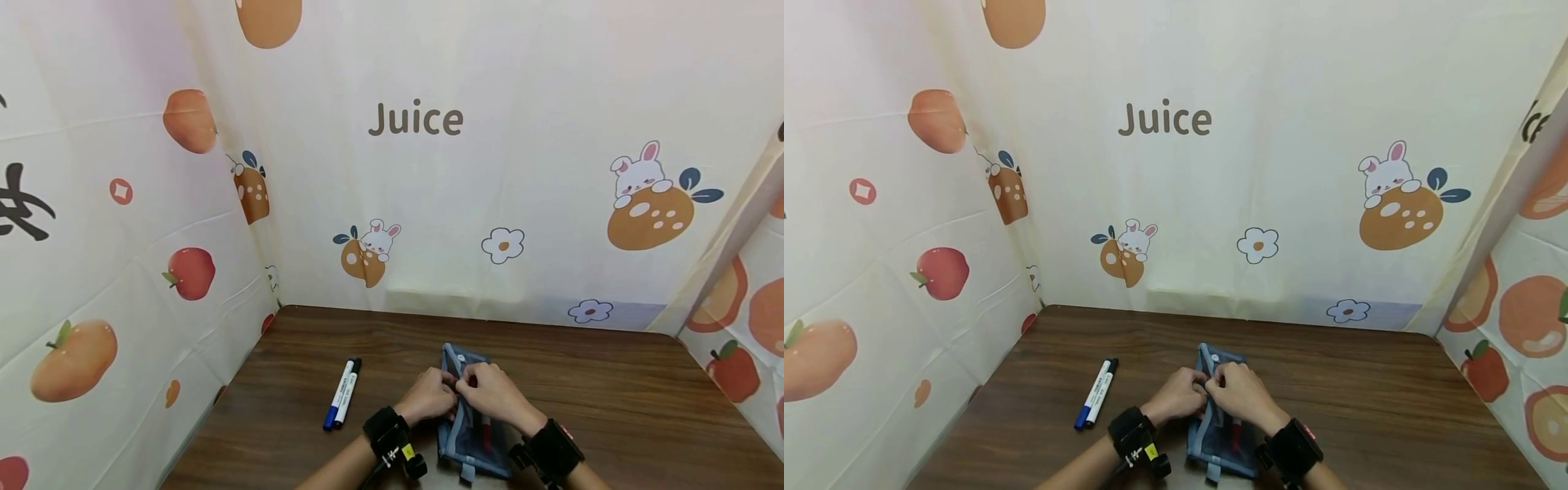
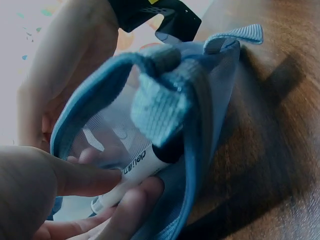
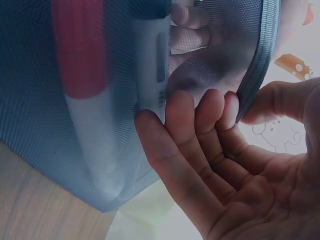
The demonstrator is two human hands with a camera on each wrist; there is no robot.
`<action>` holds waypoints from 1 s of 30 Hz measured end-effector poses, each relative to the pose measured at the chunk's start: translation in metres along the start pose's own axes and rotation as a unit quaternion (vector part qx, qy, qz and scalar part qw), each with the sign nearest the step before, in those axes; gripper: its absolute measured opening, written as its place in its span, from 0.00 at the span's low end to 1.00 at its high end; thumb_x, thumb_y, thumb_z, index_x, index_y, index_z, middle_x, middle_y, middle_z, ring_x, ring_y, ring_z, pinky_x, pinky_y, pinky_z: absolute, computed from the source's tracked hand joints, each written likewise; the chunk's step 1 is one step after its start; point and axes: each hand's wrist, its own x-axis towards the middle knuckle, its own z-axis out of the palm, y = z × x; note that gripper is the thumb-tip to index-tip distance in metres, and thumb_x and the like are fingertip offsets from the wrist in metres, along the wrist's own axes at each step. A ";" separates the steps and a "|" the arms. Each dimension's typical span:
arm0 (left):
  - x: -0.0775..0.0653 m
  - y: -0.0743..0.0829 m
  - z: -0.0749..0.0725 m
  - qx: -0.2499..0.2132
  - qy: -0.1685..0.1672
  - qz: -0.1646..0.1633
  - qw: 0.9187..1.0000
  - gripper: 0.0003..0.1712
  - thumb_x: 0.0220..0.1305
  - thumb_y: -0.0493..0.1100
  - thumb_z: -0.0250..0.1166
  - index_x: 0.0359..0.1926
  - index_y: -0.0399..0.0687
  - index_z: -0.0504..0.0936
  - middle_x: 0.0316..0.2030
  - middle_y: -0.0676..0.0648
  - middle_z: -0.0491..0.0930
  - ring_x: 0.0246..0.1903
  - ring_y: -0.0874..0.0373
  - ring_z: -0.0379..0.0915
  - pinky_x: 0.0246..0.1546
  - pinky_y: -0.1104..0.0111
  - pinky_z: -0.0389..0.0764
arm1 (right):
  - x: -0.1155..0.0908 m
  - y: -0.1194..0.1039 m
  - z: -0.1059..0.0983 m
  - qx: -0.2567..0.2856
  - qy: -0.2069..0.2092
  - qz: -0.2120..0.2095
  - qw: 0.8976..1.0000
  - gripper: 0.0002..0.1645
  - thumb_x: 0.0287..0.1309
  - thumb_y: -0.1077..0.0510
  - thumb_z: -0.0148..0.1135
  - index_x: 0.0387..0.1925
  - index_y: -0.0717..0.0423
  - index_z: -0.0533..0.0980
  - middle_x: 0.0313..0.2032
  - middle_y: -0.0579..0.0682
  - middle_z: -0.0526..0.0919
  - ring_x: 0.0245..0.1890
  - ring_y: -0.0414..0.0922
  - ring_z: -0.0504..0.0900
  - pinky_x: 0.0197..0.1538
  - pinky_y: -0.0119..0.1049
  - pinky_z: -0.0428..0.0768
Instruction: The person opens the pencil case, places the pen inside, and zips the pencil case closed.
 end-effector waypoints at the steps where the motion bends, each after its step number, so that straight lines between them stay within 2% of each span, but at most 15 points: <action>1: 0.001 -0.001 0.000 0.004 -0.001 0.002 1.000 0.21 0.59 0.25 0.61 0.53 0.37 0.87 0.21 0.48 0.83 0.19 0.59 0.82 0.22 0.69 0.82 | 0.000 0.000 0.000 -0.002 0.000 0.000 1.000 0.16 0.67 0.63 0.59 0.22 0.50 0.75 0.16 0.39 0.66 0.15 0.34 0.61 0.24 0.28 0.59; 10: 0.007 -0.006 0.000 0.036 -0.014 0.029 0.999 0.19 0.57 0.24 0.62 0.48 0.38 0.89 0.20 0.51 0.83 0.20 0.59 0.82 0.22 0.70 0.81 | 0.000 0.001 0.001 -0.004 -0.006 0.005 1.000 0.18 0.68 0.63 0.57 0.20 0.50 0.72 0.16 0.39 0.63 0.15 0.34 0.59 0.24 0.29 0.59; 14: 0.010 -0.007 0.001 0.058 -0.012 0.036 0.998 0.16 0.56 0.24 0.61 0.41 0.42 0.89 0.17 0.55 0.77 0.17 0.64 0.74 0.18 0.73 0.71 | 0.001 0.001 0.001 -0.013 0.001 0.011 1.000 0.17 0.67 0.62 0.57 0.20 0.50 0.72 0.16 0.39 0.64 0.15 0.35 0.60 0.24 0.28 0.59; 19: 0.014 -0.010 0.005 0.105 -0.006 0.047 0.993 0.15 0.55 0.25 0.59 0.28 0.50 0.81 0.14 0.57 0.63 0.13 0.65 0.58 0.17 0.73 0.58 | 0.001 0.000 0.000 -0.018 0.006 0.013 1.000 0.17 0.66 0.62 0.58 0.20 0.50 0.72 0.16 0.39 0.64 0.15 0.35 0.60 0.24 0.29 0.59; 26: 0.016 -0.011 0.012 0.154 0.008 0.071 0.985 0.22 0.58 0.25 0.58 0.18 0.55 0.67 0.13 0.59 0.58 0.13 0.65 0.55 0.17 0.73 0.56 | 0.001 -0.001 0.000 -0.016 0.007 0.017 1.000 0.17 0.67 0.61 0.58 0.20 0.50 0.72 0.16 0.39 0.64 0.15 0.35 0.60 0.24 0.29 0.60; 30: 0.015 -0.010 0.013 0.156 0.007 0.095 0.983 0.24 0.57 0.24 0.58 0.17 0.56 0.63 0.13 0.60 0.56 0.12 0.66 0.53 0.16 0.74 0.55 | 0.001 0.000 -0.001 -0.014 0.005 0.016 1.000 0.18 0.68 0.61 0.58 0.20 0.50 0.72 0.16 0.39 0.64 0.15 0.35 0.59 0.24 0.29 0.59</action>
